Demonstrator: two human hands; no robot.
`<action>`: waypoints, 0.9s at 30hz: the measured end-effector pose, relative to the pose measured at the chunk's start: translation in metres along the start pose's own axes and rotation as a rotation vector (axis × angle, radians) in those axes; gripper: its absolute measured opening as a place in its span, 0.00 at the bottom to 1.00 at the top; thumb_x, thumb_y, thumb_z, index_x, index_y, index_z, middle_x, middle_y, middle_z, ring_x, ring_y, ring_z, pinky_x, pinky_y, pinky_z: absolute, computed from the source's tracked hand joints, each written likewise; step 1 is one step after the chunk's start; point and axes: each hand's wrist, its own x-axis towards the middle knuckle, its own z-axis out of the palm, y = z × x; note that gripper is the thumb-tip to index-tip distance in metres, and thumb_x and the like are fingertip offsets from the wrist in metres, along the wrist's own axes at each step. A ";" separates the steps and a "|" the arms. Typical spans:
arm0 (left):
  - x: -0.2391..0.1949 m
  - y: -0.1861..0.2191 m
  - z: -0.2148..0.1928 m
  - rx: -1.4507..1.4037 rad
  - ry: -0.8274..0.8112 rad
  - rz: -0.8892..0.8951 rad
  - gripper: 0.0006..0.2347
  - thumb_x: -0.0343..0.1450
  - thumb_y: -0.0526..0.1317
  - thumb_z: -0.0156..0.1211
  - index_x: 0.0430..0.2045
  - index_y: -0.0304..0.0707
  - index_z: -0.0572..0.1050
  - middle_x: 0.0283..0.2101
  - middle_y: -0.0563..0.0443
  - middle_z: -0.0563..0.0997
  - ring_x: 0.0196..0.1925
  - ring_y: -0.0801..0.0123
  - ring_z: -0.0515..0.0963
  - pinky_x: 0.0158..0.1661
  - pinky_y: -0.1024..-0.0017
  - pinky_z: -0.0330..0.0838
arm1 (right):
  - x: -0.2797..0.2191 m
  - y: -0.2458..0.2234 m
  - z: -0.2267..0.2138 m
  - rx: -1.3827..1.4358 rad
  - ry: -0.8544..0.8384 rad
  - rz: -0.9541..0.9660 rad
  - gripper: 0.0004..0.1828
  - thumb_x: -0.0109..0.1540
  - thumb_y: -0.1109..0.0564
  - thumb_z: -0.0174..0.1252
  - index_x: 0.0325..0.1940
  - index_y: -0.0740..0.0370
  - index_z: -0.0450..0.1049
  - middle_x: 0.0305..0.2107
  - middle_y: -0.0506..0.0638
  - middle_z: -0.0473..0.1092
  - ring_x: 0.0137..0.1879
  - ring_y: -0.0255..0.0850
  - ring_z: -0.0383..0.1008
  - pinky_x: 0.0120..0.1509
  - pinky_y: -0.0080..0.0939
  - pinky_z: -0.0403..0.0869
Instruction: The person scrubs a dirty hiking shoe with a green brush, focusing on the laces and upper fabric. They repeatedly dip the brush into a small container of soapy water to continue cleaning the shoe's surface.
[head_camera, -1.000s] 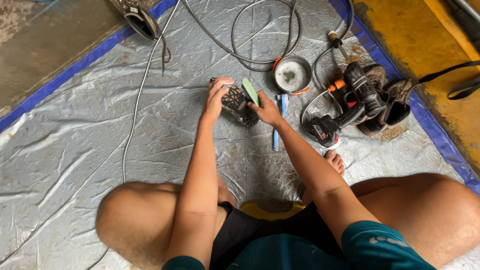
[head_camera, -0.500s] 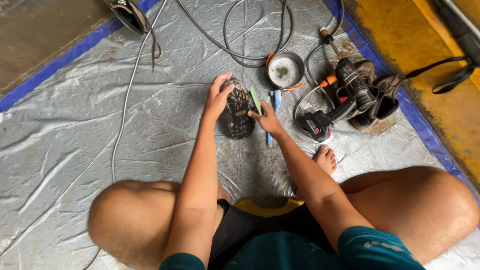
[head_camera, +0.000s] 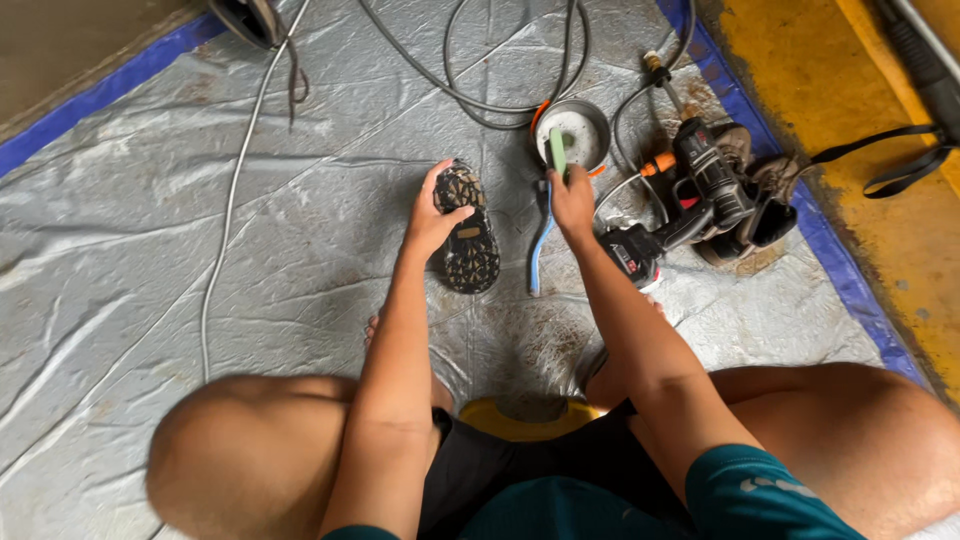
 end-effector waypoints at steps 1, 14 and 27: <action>0.000 0.000 0.002 -0.007 -0.008 0.002 0.42 0.62 0.35 0.80 0.75 0.54 0.66 0.72 0.35 0.75 0.76 0.47 0.72 0.76 0.52 0.64 | 0.012 0.003 -0.004 -0.006 0.008 0.003 0.27 0.73 0.36 0.58 0.58 0.63 0.73 0.50 0.72 0.75 0.62 0.72 0.76 0.66 0.71 0.72; 0.056 -0.038 0.014 -0.158 0.171 -0.074 0.36 0.69 0.37 0.80 0.73 0.36 0.65 0.68 0.25 0.75 0.70 0.36 0.77 0.68 0.47 0.74 | 0.095 0.019 0.007 -0.915 -0.060 -0.243 0.25 0.66 0.41 0.58 0.63 0.55 0.76 0.58 0.51 0.71 0.66 0.52 0.71 0.67 0.63 0.63; 0.041 -0.041 0.015 -0.037 0.236 -0.120 0.34 0.67 0.46 0.84 0.68 0.42 0.71 0.64 0.34 0.80 0.69 0.43 0.79 0.67 0.50 0.75 | 0.074 -0.002 -0.018 -0.528 -0.077 0.048 0.33 0.62 0.48 0.65 0.70 0.57 0.70 0.60 0.58 0.73 0.64 0.63 0.79 0.66 0.66 0.76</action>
